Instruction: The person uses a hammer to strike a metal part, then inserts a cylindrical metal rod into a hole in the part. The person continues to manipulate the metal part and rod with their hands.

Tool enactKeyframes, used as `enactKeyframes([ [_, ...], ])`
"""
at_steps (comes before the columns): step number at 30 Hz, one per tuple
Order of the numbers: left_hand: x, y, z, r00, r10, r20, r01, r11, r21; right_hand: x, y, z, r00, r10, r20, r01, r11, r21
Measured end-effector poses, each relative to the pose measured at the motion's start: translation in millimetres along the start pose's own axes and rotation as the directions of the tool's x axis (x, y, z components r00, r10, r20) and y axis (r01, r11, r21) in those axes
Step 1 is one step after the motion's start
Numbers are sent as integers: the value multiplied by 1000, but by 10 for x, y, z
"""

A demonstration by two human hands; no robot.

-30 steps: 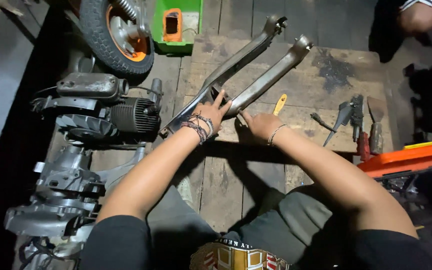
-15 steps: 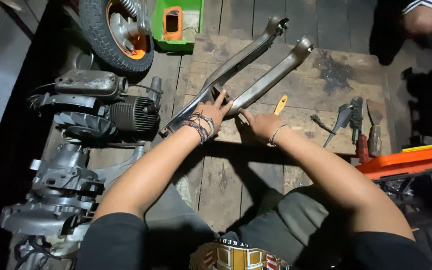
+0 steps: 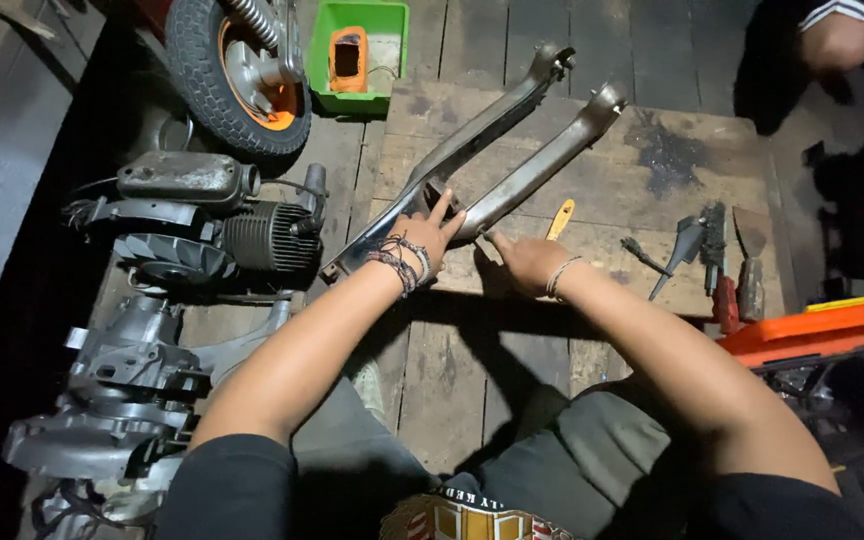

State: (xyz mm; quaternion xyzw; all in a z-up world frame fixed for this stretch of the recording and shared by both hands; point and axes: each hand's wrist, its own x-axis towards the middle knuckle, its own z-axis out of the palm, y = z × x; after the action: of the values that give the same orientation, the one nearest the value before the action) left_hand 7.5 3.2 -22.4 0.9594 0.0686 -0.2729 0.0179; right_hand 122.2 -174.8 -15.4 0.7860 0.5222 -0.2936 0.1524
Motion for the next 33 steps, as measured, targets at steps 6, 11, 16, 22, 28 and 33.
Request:
enactKeyframes([
  [6,24,-30,1,1000,-7,0,7,1000,18,-219,-89,-246,998,40,41,-43,995,87],
  [11,-41,-5,-34,1000,-12,15,12,1000,23,-296,-102,-273,1000,-15,-18,16,998,64],
  [16,-34,21,-63,999,-31,25,30,999,43,-311,-68,-310,999,-9,-34,12,997,79],
  [22,-124,49,-175,999,-26,46,24,999,34,-343,-105,-325,999,-40,-33,44,990,133],
  [28,-118,50,-92,998,-58,38,59,998,-7,-309,-160,-308,999,-44,3,43,996,76],
  [33,9,14,23,999,-39,-16,39,999,23,-340,-236,-308,998,-10,-63,14,998,63],
])
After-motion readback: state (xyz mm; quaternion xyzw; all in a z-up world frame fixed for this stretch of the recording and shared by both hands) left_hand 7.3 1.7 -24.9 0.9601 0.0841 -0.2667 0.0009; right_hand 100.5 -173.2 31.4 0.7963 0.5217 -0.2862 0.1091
